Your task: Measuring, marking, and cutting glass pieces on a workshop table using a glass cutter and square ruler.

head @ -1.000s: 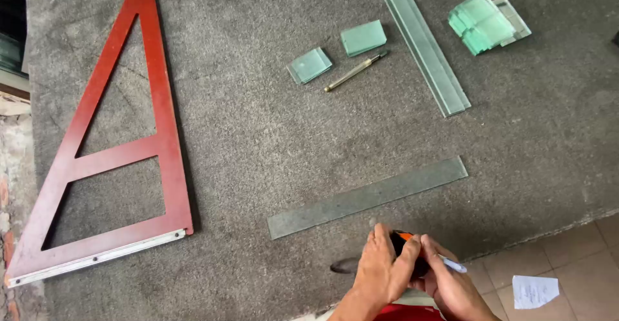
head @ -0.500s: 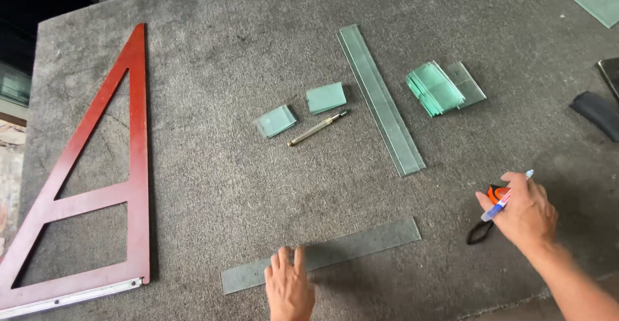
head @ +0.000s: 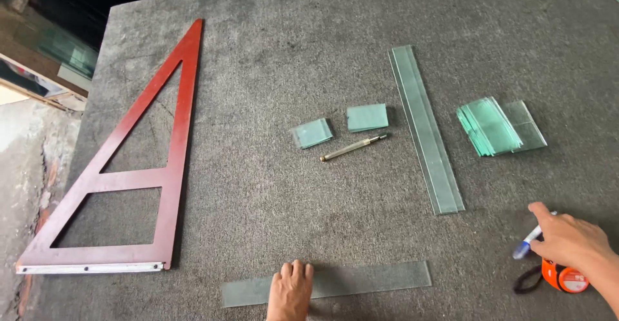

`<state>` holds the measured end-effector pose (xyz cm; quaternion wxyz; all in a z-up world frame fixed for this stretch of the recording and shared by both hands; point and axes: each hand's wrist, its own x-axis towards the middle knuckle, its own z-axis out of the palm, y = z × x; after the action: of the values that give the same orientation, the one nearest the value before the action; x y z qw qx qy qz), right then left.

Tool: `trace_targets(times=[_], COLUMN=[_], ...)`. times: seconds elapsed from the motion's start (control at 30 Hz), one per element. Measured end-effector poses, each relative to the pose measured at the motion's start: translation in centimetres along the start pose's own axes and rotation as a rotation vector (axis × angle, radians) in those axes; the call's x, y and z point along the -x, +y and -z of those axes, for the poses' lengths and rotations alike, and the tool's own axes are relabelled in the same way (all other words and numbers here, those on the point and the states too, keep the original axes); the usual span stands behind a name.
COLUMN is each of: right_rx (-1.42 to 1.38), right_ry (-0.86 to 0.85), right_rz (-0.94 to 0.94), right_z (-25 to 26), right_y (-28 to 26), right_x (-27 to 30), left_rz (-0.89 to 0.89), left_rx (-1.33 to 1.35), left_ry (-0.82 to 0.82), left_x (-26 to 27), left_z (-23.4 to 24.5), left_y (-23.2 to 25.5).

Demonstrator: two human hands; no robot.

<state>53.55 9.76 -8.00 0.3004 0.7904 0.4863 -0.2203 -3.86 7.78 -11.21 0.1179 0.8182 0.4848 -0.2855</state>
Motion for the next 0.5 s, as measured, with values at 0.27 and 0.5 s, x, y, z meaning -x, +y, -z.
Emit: trace_targets(times=[0.27, 0.5], right_rx=[-0.311, 0.042], right_ry=[0.613, 0.668], right_rz=[0.689, 0.745], right_z=[11.7, 12.9], right_y=[-21.1, -31.4], right_x=[4.9, -0.2], left_rz=[0.114, 0.121], left_rx=[0.012, 0.231], left_ry=[0.244, 0.216], left_x=[3.6, 9.3], left_z=[-12.4, -0.6], left_y=[-10.6, -12.1])
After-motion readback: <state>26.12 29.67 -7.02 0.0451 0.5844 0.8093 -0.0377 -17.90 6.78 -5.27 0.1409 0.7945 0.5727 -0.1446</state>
